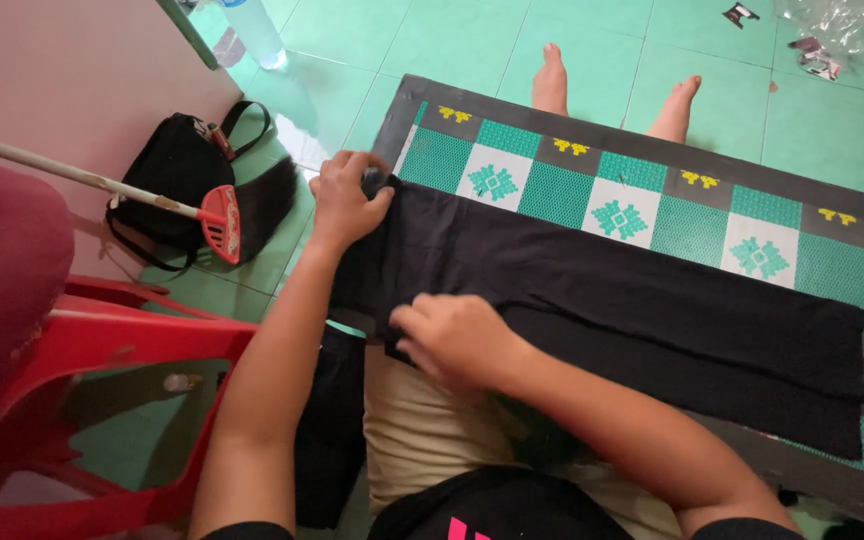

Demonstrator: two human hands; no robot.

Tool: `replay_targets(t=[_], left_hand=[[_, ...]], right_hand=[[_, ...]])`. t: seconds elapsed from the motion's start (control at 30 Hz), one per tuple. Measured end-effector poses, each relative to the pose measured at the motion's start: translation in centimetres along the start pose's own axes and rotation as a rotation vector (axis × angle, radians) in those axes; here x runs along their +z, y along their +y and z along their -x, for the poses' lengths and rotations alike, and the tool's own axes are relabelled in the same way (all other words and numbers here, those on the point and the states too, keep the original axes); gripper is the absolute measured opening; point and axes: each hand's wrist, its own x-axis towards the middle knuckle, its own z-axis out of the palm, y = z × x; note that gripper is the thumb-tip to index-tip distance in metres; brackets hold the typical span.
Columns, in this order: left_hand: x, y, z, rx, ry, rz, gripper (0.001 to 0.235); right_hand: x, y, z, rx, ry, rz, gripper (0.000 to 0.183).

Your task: The person folds a black t-shirt on a patterned board placed on the floor. They smooth the fabric, fold the sides inward, and then fold the shirt in half lengthwise before folding it into a compact rectangle.

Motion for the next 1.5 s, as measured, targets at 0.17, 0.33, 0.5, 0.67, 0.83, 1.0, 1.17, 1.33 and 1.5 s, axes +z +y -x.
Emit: replay_targets(t=[0.17,0.33,0.5,0.67,0.83,1.0,1.17,1.33,1.5], left_hand=[[-3.1,0.1,-0.5,0.231,-0.103,-0.043,0.030],[-3.8,-0.9,-1.5,0.377,-0.143,-0.181,0.025],[-2.9,-1.0,-2.2,0.419,-0.098,-0.206,0.010],[-1.4,-1.0,-2.7,0.401,-0.022,-0.195,0.018],[-1.3,0.6,-2.5,0.361,-0.079,-0.208,0.021],[-0.3,0.8,-2.8,0.247,-0.186,-0.263,0.022],[-0.1,0.5,-2.9,0.193,-0.168,-0.205,0.017],[-1.0,0.8,-2.4,0.189,-0.119,-0.180,0.012],[-0.4,-0.4,-1.8,0.199,-0.078,-0.108,0.014]], right_hand=[[0.9,-0.1,-2.2,0.099,-0.030,0.065,0.034],[4.7,0.8,-2.5,0.115,-0.043,0.072,0.025],[5.2,0.7,-3.2,0.183,-0.040,0.094,0.023],[4.9,0.3,-3.9,0.260,0.027,0.073,0.014],[3.2,-0.7,-4.6,0.307,0.070,0.064,0.011],[4.5,-0.4,-4.2,0.264,0.073,0.127,0.003],[3.6,-1.0,-4.7,0.254,0.097,0.132,0.014],[3.9,-1.3,-4.1,0.258,0.045,0.143,0.018],[5.5,-2.1,-2.8,0.248,-0.041,0.196,0.024]])
